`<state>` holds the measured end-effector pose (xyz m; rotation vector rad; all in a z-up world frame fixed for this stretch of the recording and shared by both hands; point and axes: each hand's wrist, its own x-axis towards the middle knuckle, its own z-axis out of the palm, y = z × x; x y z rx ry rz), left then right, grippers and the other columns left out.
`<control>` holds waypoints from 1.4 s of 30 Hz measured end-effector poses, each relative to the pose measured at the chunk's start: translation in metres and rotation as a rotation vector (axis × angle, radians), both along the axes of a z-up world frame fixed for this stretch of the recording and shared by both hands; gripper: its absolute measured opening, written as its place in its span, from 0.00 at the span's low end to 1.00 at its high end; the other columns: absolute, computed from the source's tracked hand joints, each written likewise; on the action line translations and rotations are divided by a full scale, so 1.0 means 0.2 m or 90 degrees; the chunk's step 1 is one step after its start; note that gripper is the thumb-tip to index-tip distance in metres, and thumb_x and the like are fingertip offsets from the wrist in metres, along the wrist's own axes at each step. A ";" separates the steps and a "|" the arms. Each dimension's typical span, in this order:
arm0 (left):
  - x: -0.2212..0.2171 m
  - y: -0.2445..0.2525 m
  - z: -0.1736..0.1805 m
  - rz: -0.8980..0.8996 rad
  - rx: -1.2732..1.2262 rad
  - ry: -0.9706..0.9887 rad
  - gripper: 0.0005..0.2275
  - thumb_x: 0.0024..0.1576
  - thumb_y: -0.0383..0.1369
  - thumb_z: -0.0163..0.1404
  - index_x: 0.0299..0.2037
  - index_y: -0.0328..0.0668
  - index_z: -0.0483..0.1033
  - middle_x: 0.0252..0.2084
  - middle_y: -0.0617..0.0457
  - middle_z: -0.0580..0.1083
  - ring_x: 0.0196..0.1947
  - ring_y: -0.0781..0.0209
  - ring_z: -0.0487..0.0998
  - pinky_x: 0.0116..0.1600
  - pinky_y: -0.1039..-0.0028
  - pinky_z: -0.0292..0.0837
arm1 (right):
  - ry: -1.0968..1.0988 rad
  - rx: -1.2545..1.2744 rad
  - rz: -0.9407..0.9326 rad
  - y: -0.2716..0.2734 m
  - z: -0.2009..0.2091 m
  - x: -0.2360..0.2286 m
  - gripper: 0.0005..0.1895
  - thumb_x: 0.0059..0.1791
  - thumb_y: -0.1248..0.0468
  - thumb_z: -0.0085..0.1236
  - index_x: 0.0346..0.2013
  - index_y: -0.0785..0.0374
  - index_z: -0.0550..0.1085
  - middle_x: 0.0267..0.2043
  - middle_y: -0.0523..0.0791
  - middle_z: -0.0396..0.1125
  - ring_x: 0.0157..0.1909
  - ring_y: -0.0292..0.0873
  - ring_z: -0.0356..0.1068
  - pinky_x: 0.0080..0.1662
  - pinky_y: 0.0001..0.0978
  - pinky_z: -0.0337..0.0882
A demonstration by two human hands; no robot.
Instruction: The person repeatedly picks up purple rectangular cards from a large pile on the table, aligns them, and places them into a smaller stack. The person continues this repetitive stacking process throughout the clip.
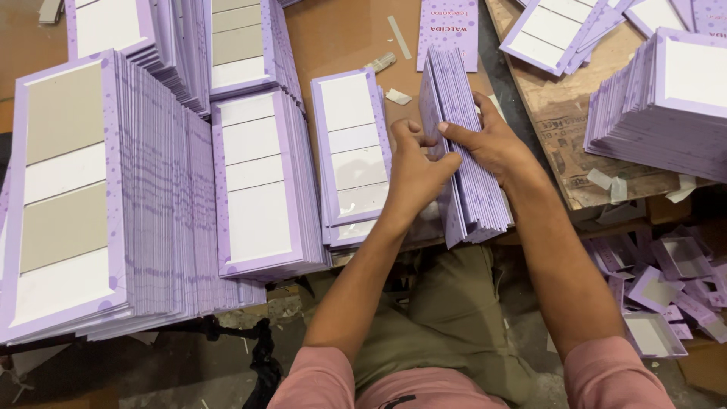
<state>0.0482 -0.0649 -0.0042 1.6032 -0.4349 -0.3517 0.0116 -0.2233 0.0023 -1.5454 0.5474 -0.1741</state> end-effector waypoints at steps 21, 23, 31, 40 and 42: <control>-0.27 0.29 0.12 -0.123 0.139 -0.156 0.49 0.44 0.21 0.59 0.72 0.35 0.33 0.68 0.20 0.57 0.65 0.26 0.64 0.65 0.55 0.64 | 0.084 -0.174 0.017 0.07 0.10 0.00 0.48 0.44 0.61 0.66 0.73 0.68 0.52 0.55 0.54 0.70 0.50 0.44 0.75 0.47 0.32 0.76; -0.33 0.32 0.11 -0.115 0.153 -0.074 0.49 0.47 0.21 0.56 0.74 0.37 0.30 0.69 0.22 0.57 0.66 0.29 0.65 0.66 0.56 0.64 | 0.052 -0.147 0.017 0.04 0.08 0.00 0.48 0.44 0.62 0.67 0.73 0.69 0.52 0.55 0.54 0.70 0.50 0.44 0.74 0.48 0.32 0.76; -0.54 0.49 0.09 -0.055 0.052 -0.105 0.49 0.49 0.16 0.51 0.74 0.38 0.24 0.66 0.21 0.61 0.64 0.28 0.70 0.63 0.55 0.68 | 0.035 -0.135 0.021 -0.02 0.07 -0.02 0.49 0.43 0.63 0.68 0.74 0.69 0.52 0.58 0.54 0.70 0.53 0.44 0.74 0.51 0.32 0.75; -0.58 0.59 0.17 0.286 0.074 0.047 0.25 0.58 0.23 0.50 0.67 0.40 0.58 0.34 0.41 0.81 0.29 0.52 0.86 0.35 0.68 0.79 | 0.084 -0.154 0.004 0.00 0.11 -0.03 0.50 0.43 0.61 0.68 0.74 0.67 0.52 0.55 0.54 0.71 0.48 0.44 0.76 0.48 0.32 0.76; -0.48 0.65 0.27 0.392 0.092 -0.220 0.14 0.62 0.22 0.51 0.58 0.38 0.69 0.35 0.42 0.80 0.32 0.54 0.84 0.37 0.68 0.77 | 0.102 -0.162 0.000 0.01 0.12 -0.04 0.49 0.43 0.61 0.68 0.74 0.65 0.52 0.54 0.53 0.72 0.46 0.43 0.76 0.47 0.32 0.76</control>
